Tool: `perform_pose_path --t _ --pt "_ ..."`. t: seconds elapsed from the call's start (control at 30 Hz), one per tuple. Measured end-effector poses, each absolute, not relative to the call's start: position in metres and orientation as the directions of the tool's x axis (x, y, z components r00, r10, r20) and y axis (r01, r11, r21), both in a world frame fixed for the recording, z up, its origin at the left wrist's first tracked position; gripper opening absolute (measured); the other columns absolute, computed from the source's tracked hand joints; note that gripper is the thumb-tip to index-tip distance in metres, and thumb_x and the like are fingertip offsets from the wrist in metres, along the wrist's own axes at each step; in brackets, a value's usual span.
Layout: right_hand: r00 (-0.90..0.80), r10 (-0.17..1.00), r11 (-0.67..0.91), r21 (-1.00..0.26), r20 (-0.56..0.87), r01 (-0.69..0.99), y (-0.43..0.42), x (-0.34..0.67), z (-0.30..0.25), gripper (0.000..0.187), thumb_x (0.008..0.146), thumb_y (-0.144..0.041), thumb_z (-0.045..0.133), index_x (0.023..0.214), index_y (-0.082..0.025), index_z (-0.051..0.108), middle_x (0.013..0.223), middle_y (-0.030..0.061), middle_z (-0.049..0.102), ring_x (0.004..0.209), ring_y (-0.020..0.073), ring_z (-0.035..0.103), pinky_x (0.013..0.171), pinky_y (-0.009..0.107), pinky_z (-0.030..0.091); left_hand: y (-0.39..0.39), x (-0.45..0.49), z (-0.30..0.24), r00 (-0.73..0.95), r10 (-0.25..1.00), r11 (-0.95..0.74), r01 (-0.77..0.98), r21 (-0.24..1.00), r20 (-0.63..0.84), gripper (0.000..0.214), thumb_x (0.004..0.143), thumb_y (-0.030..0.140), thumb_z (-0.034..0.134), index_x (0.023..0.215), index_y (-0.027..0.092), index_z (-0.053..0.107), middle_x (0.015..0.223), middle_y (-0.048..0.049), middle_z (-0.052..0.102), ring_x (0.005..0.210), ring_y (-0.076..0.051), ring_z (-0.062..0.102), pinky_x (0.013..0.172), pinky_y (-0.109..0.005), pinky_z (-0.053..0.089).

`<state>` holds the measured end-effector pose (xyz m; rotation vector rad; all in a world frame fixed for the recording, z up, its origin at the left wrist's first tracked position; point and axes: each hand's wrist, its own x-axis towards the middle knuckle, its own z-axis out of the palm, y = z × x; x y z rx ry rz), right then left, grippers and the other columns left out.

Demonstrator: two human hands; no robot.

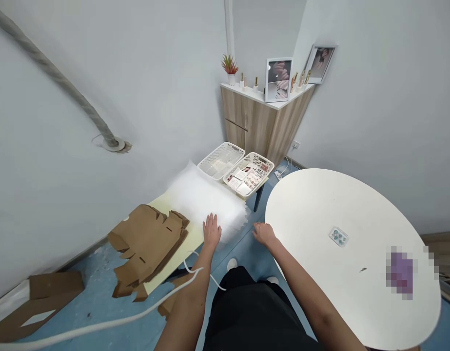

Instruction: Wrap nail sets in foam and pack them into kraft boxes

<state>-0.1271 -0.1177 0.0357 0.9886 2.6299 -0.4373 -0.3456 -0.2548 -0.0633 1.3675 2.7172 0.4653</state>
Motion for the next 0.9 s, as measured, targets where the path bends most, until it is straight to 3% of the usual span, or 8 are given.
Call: perform_pose_path --t 0.3,0.43,0.53,0.67,0.77,0.83,0.9 --pt "-0.728 0.548 0.731 -0.186 -0.413 0.656 -0.151 -0.197 0.033 0.021 0.092 -0.025 0.051 0.106 -0.018 0.064 0.106 0.0118 0.071 0.098 0.0253 0.067 0.077 0.032 0.049 -0.259 -0.388 -0.056 -0.453 0.885 0.405 0.864 0.301 0.11 0.044 0.086 0.021 0.046 0.129 0.018 0.057 0.134 -0.0133 0.059 0.12 -0.03 0.055 0.101 -0.046 0.043" --pt "-0.724 0.551 0.727 -0.187 -0.415 0.66 -0.157 -0.215 0.028 0.023 0.091 -0.026 0.05 0.107 -0.018 0.065 0.108 0.0125 0.07 0.099 0.0265 0.067 0.079 0.034 0.05 -0.257 -0.404 -0.054 -0.432 0.895 0.371 0.861 0.346 0.115 0.034 0.088 0.016 0.043 0.114 0.021 0.065 0.123 -0.0099 0.065 0.109 -0.027 0.06 0.093 -0.044 0.047" --pt "-0.717 0.573 0.693 -0.233 -0.397 0.682 -0.158 -0.224 0.022 0.031 0.09 -0.025 0.049 0.118 -0.019 0.061 0.113 0.0134 0.068 0.102 0.0274 0.065 0.081 0.036 0.05 -0.253 -0.414 -0.047 -0.487 0.862 0.388 0.813 0.434 0.142 0.027 0.092 0.02 0.042 0.1 0.022 0.068 0.112 -0.0089 0.069 0.101 -0.025 0.063 0.09 -0.042 0.05" --pt "-0.731 0.656 0.669 -0.302 -0.187 0.679 -0.156 -0.229 0.022 0.067 0.085 -0.021 0.053 0.148 -0.015 0.032 0.144 0.0183 0.047 0.124 0.0311 0.05 0.098 0.042 0.044 -0.245 -0.414 -0.018 -0.494 0.814 0.287 0.799 0.529 0.305 0.027 0.096 0.028 0.041 0.095 0.02 0.067 0.115 -0.0097 0.068 0.108 -0.025 0.061 0.094 -0.043 0.049" --pt "-0.728 0.684 0.704 -0.305 0.048 0.641 -0.148 -0.225 0.028 0.083 0.081 -0.014 0.054 0.154 -0.013 0.016 0.158 0.0186 0.024 0.141 0.0325 0.027 0.11 0.047 0.032 -0.238 -0.393 0.008 -0.299 0.883 0.067 0.844 0.532 0.362 0.029 0.098 0.026 0.038 0.097 0.021 0.066 0.121 -0.0081 0.066 0.115 -0.023 0.059 0.1 -0.044 0.047" --pt "-0.745 0.654 0.743 -0.293 0.129 0.602 -0.138 -0.216 0.03 0.08 0.079 -0.008 0.051 0.153 -0.017 0.023 0.16 0.0146 0.019 0.146 0.0319 0.017 0.113 0.05 0.028 -0.232 -0.372 0.021 -0.131 0.924 -0.08 0.852 0.517 0.36 0.03 0.098 0.023 0.036 0.102 0.022 0.065 0.126 -0.0069 0.064 0.118 -0.022 0.058 0.105 -0.046 0.044" --pt "-0.765 0.625 0.77 -0.282 0.155 0.572 -0.125 -0.199 0.028 0.069 0.078 -0.004 0.048 0.144 -0.02 0.042 0.159 0.0112 0.025 0.147 0.032 0.014 0.114 0.053 0.026 -0.225 -0.347 0.028 0.001 0.935 -0.196 0.836 0.513 0.355 0.032 0.098 0.021 0.034 0.107 0.022 0.065 0.127 -0.0064 0.064 0.119 -0.021 0.058 0.106 -0.046 0.044"
